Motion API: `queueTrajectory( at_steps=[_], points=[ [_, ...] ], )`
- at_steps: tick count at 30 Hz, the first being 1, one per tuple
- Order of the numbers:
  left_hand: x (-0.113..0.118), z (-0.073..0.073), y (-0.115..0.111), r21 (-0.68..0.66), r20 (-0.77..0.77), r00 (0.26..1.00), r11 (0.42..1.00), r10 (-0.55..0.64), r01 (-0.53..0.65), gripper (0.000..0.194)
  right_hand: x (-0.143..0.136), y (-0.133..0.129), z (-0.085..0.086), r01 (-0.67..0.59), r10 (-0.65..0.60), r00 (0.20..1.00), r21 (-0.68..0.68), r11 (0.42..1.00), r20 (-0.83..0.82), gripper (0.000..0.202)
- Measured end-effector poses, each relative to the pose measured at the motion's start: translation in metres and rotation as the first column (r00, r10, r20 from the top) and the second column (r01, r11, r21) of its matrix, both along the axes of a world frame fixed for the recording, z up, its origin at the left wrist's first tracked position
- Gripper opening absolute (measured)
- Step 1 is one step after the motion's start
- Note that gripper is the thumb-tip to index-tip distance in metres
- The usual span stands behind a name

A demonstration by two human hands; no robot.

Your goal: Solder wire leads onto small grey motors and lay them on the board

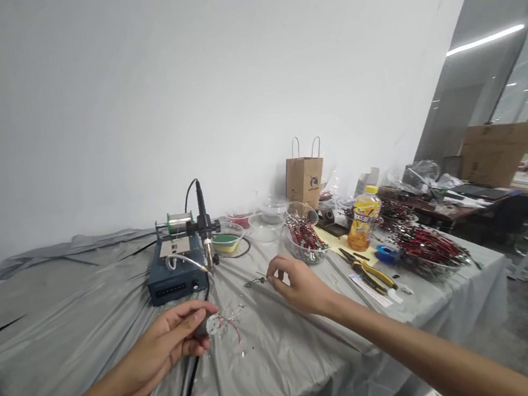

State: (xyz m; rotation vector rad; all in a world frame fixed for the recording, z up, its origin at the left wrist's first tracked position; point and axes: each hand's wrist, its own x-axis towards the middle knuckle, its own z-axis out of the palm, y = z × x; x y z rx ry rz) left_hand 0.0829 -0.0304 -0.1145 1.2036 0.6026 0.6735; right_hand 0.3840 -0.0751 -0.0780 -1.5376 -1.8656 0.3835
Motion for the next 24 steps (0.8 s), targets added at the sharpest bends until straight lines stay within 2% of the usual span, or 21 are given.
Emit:
queueTrajectory(
  at_steps=[4, 9, 12, 17, 22, 24],
  points=[
    [0.003, 0.002, 0.004, -0.025, 0.035, 0.996, 0.997, 0.077, -0.076, 0.056, -0.017, 0.034, 0.011, -0.017, 0.02, 0.965, 0.013, 1.0, -0.26, 0.024],
    [-0.004, 0.005, 0.007, -0.119, 0.009, 0.997, 0.99, 0.081, -0.08, 0.047, -0.035, 0.083, 0.015, -0.147, 0.075, 0.823, -0.083, 0.986, -0.564, 0.041],
    [-0.006, 0.005, 0.008, -0.125, -0.004, 0.998, 0.99, 0.066, -0.066, 0.047, -0.041, 0.101, 0.014, -0.188, 0.065, 0.731, -0.11, 0.976, -0.679, 0.044],
    [-0.006, 0.004, 0.011, -0.028, -0.002, 0.986, 0.986, 0.165, -0.165, 0.046, -0.043, 0.097, 0.009, -0.215, 0.022, 0.619, -0.142, 0.966, -0.785, 0.039],
    [-0.007, 0.005, 0.015, -0.016, 0.001, 0.975, 0.975, 0.22, -0.22, 0.036, -0.04, 0.083, 0.0, -0.17, -0.034, 0.591, -0.165, 0.972, -0.806, 0.029],
    [-0.01, 0.008, 0.017, -0.011, -0.006, 0.979, 0.979, 0.203, -0.203, 0.035, -0.039, 0.083, -0.002, -0.132, -0.041, 0.589, -0.146, 0.981, -0.807, 0.029]
  ],
)
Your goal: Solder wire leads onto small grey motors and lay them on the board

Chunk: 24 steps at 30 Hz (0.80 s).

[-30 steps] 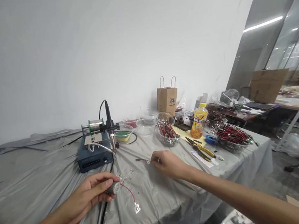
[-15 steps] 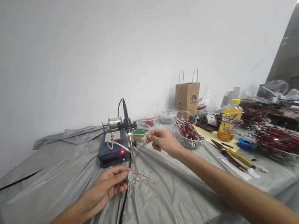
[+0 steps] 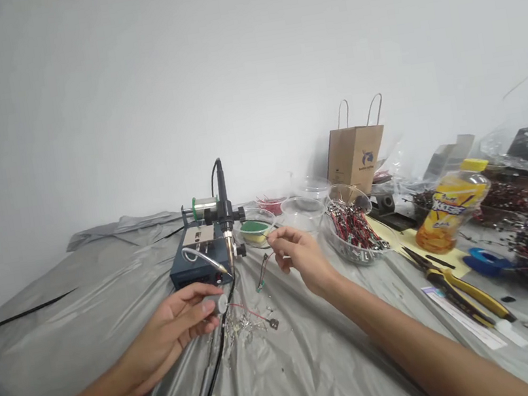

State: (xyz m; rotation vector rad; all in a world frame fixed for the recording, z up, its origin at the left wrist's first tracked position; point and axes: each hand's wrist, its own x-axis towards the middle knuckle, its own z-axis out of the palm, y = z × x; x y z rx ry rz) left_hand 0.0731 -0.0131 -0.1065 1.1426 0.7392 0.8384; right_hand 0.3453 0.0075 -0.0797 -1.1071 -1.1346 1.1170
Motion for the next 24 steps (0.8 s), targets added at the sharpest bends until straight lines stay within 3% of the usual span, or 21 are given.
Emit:
queueTrajectory(
  at_steps=[5, 10, 14, 24],
  points=[
    [-0.014, 0.01, 0.008, -0.037, 0.053, 0.977, 0.977, -0.208, 0.21, 0.036, 0.0, 0.003, -0.001, 0.075, -0.074, 0.997, 0.052, 0.996, -0.012, 0.027],
    [-0.028, 0.018, 0.011, -0.051, 0.18, 0.925, 0.936, -0.334, 0.348, 0.037, -0.001, 0.002, -0.003, 0.081, -0.081, 0.997, 0.071, 0.994, -0.004, 0.024],
    [-0.03, 0.02, 0.01, -0.031, 0.251, 0.902, 0.929, -0.351, 0.37, 0.033, 0.0, 0.004, -0.004, 0.098, -0.097, 0.995, 0.089, 0.991, -0.009, 0.025],
    [-0.023, 0.009, 0.01, -0.012, 0.286, 0.893, 0.93, -0.349, 0.367, 0.027, 0.0, 0.002, -0.003, 0.132, -0.132, 0.991, 0.123, 0.984, -0.009, 0.021]
  ],
)
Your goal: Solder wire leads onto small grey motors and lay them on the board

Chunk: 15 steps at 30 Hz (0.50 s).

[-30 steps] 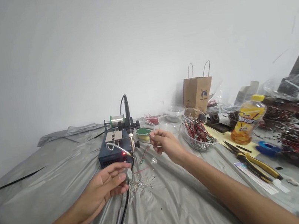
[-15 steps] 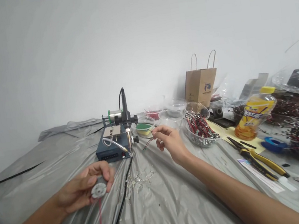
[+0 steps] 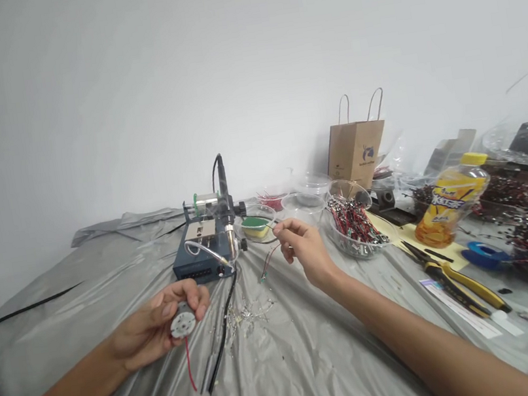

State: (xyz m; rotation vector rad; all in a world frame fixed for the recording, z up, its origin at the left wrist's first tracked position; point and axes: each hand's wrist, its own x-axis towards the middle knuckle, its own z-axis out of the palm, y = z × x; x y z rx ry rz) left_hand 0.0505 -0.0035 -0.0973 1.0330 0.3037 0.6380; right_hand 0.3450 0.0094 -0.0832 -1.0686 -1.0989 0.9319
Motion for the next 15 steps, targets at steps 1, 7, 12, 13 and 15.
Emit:
queueTrajectory(
  at_steps=[1, 7, 12, 13, 15],
  points=[
    [0.0006, 0.0, -0.0003, -0.009, 0.004, 1.0, 1.0, 0.006, -0.005, 0.026, -0.0004, -0.0003, 0.0003, 0.002, -0.002, 1.0, 0.005, 1.0, 0.003, 0.022],
    [0.0035, -0.0028, 0.0033, -0.07, 0.014, 0.995, 0.992, 0.102, -0.1, 0.024, -0.0038, -0.0024, 0.0019, 0.006, -0.007, 0.999, 0.021, 1.0, 0.036, 0.027],
    [0.0017, -0.0062, 0.0063, -0.051, 0.002, 0.998, 0.996, 0.068, -0.068, 0.033, -0.005, -0.0045, 0.0016, -0.008, 0.005, 0.998, 0.04, 0.999, 0.07, 0.03],
    [0.0021, -0.0062, 0.0056, -0.033, -0.014, 0.998, 0.998, 0.061, -0.061, 0.035, -0.0048, -0.0049, 0.0015, -0.011, 0.008, 0.997, 0.041, 0.999, 0.077, 0.029],
    [0.0045, -0.0057, 0.0028, 0.013, -0.062, 0.995, 0.997, 0.079, -0.079, 0.036, -0.0042, -0.0058, 0.0016, -0.02, 0.015, 0.995, 0.047, 0.999, 0.099, 0.028]
  ],
)
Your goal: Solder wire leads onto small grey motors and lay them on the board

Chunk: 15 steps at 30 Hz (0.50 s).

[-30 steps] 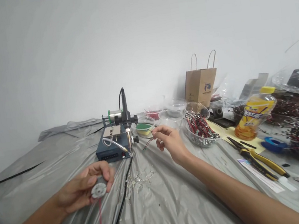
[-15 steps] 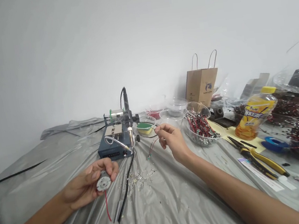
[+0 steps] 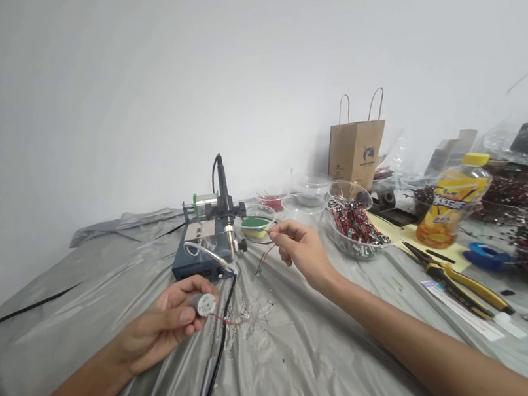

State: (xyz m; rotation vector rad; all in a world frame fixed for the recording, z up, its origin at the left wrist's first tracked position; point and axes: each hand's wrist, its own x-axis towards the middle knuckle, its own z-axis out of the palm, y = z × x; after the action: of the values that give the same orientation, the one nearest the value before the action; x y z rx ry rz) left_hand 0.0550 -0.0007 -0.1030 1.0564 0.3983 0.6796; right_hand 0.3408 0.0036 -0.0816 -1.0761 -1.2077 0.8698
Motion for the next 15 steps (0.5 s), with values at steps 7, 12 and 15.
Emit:
queueTrajectory(
  at_steps=[7, 12, 15],
  points=[
    [0.022, -0.003, -0.011, 0.239, -0.102, 0.941, 0.926, 0.324, -0.293, 0.037, -0.001, -0.008, 0.01, -0.045, 0.023, 0.979, 0.106, 0.993, 0.201, 0.028],
    [0.034, -0.006, -0.017, 0.315, -0.076, 0.875, 0.844, 0.479, -0.434, 0.039, -0.009, -0.02, 0.017, -0.147, 0.082, 0.937, 0.168, 0.975, 0.341, 0.02],
    [0.037, -0.008, -0.019, 0.325, -0.076, 0.847, 0.816, 0.526, -0.477, 0.039, -0.012, -0.023, 0.014, -0.191, 0.123, 0.914, 0.141, 0.972, 0.388, 0.02]
  ],
)
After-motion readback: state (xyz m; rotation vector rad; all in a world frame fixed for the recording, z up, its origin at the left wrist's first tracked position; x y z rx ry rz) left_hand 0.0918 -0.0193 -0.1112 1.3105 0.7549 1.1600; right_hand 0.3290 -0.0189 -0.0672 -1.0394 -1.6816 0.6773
